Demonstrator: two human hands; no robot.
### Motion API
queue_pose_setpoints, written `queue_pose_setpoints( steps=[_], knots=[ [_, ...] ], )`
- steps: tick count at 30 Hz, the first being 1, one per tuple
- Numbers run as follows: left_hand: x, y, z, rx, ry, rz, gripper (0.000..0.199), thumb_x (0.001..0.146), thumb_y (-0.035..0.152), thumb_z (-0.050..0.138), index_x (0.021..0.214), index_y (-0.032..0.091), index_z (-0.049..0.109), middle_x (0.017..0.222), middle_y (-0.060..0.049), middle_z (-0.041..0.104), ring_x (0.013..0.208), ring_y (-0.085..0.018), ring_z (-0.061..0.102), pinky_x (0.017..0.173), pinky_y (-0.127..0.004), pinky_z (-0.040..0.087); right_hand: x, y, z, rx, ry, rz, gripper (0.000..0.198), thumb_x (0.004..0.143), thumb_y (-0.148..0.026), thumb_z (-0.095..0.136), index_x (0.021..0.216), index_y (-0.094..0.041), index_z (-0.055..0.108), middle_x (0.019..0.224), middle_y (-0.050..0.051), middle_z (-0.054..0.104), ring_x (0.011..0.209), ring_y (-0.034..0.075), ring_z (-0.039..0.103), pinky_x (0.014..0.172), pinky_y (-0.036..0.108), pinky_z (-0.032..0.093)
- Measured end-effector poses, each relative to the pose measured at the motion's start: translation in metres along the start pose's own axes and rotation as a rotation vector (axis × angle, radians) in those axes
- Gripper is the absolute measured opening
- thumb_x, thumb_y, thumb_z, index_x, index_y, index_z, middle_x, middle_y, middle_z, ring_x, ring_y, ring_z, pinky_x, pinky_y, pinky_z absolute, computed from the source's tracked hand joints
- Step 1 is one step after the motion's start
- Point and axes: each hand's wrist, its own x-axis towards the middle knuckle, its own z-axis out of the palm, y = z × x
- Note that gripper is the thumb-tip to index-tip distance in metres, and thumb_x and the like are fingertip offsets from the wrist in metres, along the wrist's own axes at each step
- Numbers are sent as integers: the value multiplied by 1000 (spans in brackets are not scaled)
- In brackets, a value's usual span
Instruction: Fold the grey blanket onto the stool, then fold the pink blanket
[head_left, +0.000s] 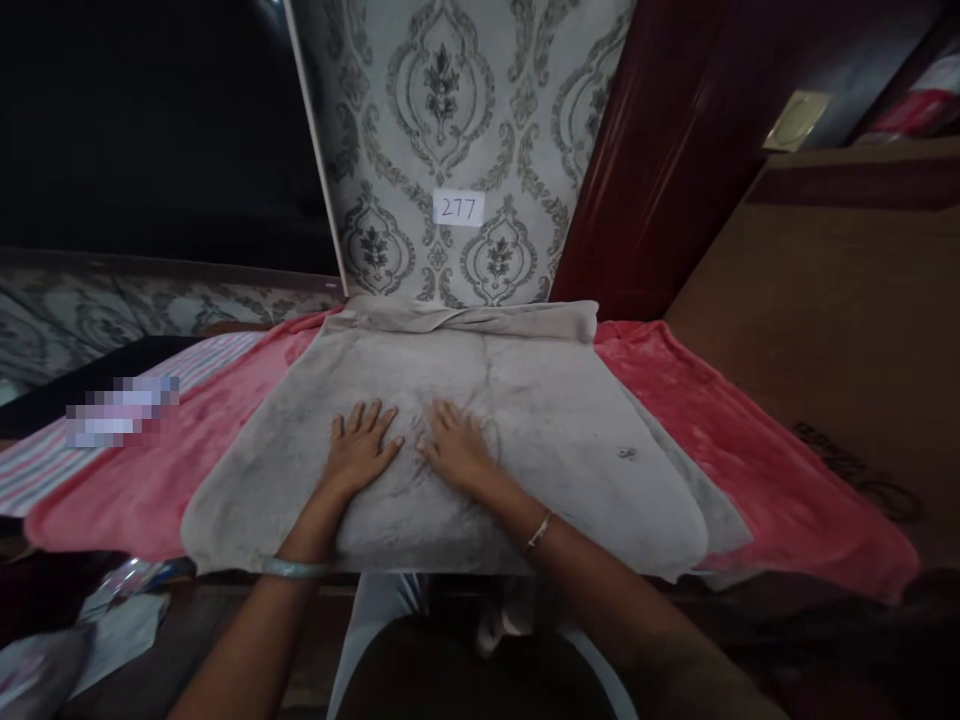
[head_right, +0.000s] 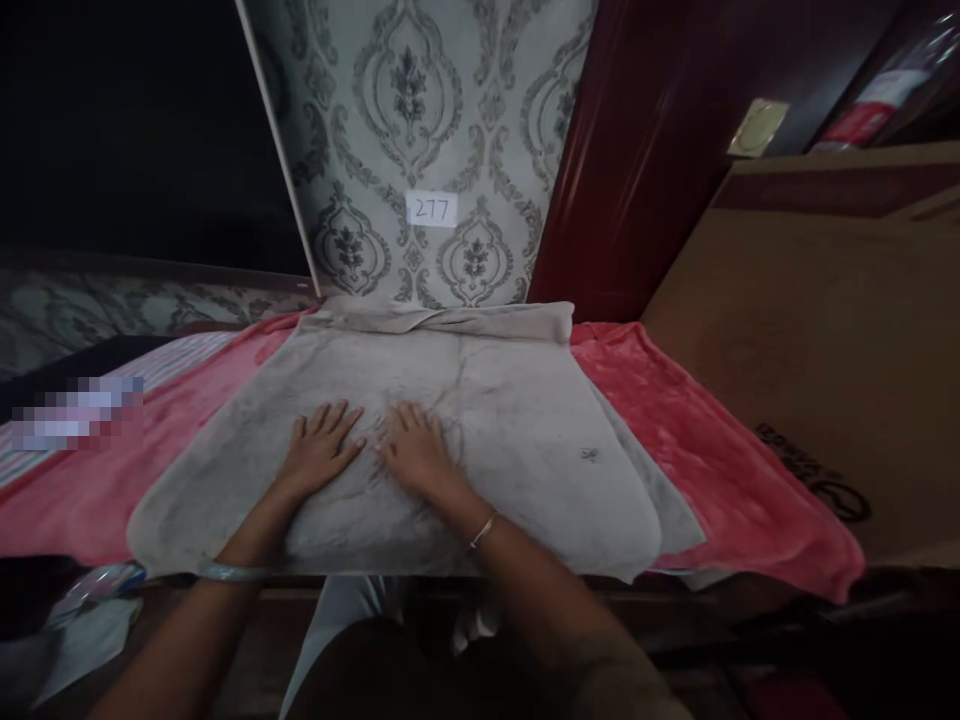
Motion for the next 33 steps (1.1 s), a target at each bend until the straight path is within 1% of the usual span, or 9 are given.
queue_pose_setpoints(
  steps=[4, 10, 14, 16, 20, 23, 25, 28, 33],
  knots=[
    [2, -1, 0, -3, 5, -10, 62, 96, 50, 37, 154, 28, 33, 164, -6, 24, 152, -34, 16, 119, -62, 15, -17, 16, 5, -24, -113, 39, 68, 99, -55, 29, 158, -21, 24, 166, 4, 16, 153, 25, 9, 121, 52, 8],
    [2, 1, -2, 19, 6, 6, 62, 97, 48, 35, 154, 24, 35, 163, -9, 25, 151, -35, 17, 118, -62, 16, -71, 119, -28, -224, -95, 440, 68, 100, -51, 30, 159, -18, 21, 167, 7, 10, 153, 24, 7, 121, 50, 10],
    [4, 1, -1, 32, 11, -3, 63, 96, 48, 35, 154, 23, 36, 163, -9, 25, 151, -36, 17, 118, -63, 16, -80, 143, -51, -296, -67, 665, 65, 100, -43, 35, 157, -12, 27, 165, 15, 16, 153, 30, 11, 119, 56, 13],
    [5, 0, 0, 32, 12, -3, 63, 96, 48, 34, 154, 23, 36, 163, -8, 25, 151, -35, 17, 118, -62, 15, -64, 128, -52, -263, 13, 588, 62, 100, -39, 38, 155, -11, 32, 163, 18, 22, 152, 33, 14, 119, 58, 14],
    [6, -2, 1, 32, 17, -3, 63, 95, 49, 33, 153, 23, 36, 163, -8, 27, 151, -34, 17, 118, -62, 16, -8, 62, -32, -67, 37, 126, 60, 99, -43, 40, 151, -13, 39, 160, 16, 30, 149, 32, 24, 118, 56, 23],
    [8, -4, 2, 41, 26, -7, 65, 95, 49, 32, 154, 23, 36, 163, -7, 27, 151, -34, 18, 118, -62, 17, 31, 26, -16, -28, 35, -9, 57, 100, -50, 37, 152, -27, 37, 161, 3, 30, 150, 20, 25, 121, 45, 23],
    [9, -6, 3, 45, 35, 3, 65, 94, 49, 30, 154, 23, 36, 162, -7, 28, 151, -34, 18, 118, -62, 18, 48, 28, -12, -20, 28, 6, 56, 100, -52, 32, 153, -34, 36, 161, 0, 32, 149, 18, 25, 122, 42, 20],
    [10, -7, 3, 41, 45, 17, 65, 94, 49, 27, 153, 22, 38, 162, -8, 28, 151, -35, 19, 117, -62, 19, 54, 70, -20, -56, -8, 175, 60, 98, -58, 29, 153, -36, 36, 160, 3, 30, 150, 20, 21, 121, 41, 18],
    [10, -8, 5, 15, 63, 21, 65, 93, 48, 30, 152, 22, 40, 162, -7, 29, 151, -34, 20, 117, -62, 19, 19, 185, -50, -142, -24, 465, 71, 99, -55, 21, 157, -15, 26, 165, 11, 18, 152, 28, 15, 119, 53, 15]
  ],
)
